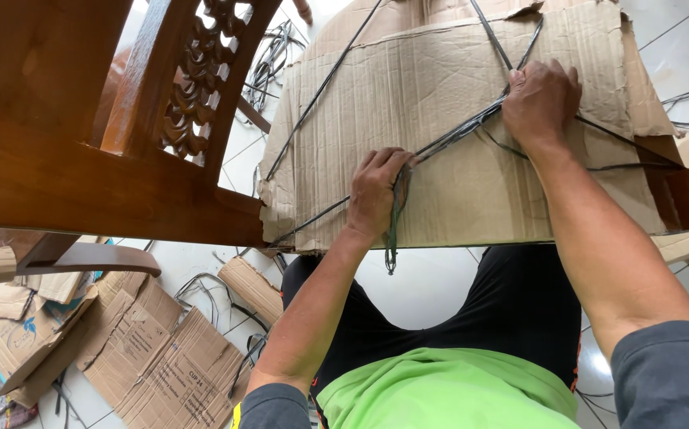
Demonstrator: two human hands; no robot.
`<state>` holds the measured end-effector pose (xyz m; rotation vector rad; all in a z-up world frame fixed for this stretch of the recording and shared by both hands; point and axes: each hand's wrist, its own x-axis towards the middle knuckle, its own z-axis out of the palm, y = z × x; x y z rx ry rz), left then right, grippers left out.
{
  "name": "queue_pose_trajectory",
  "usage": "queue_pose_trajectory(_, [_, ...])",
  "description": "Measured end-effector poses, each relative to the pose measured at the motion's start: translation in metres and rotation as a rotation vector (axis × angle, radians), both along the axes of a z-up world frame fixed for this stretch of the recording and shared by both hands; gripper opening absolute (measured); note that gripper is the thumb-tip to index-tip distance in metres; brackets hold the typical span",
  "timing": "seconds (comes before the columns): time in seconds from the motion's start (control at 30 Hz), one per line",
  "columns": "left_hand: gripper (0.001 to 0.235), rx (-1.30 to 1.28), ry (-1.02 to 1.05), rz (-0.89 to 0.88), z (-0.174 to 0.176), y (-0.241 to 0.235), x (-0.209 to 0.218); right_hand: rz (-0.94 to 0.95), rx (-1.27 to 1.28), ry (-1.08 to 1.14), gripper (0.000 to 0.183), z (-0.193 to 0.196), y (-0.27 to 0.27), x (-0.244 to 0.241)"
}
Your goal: Wrapping a wooden chair with cardboard and securing it with plastic straps for shipping.
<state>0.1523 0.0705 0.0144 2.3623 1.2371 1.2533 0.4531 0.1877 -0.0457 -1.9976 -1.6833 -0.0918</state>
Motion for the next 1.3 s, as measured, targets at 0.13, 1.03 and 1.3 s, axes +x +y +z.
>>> queue_pose_trajectory(0.13, [0.01, -0.163, -0.17, 0.007, -0.01, 0.009, -0.002, 0.018, 0.038, -0.063, 0.031, -0.023, 0.016, 0.014])
queue_pose_trajectory(1.03, [0.018, -0.429, -0.556, 0.347, -0.008, 0.048, 0.016, 0.111, 0.034, 0.005, 0.03, 0.024, 0.027, -0.017])
queue_pose_trajectory(1.3, [0.046, -0.809, -1.016, 0.233, 0.009, 0.077, -0.016, 0.12, 0.002, -0.029, 0.034, 0.034, 0.021, -0.019])
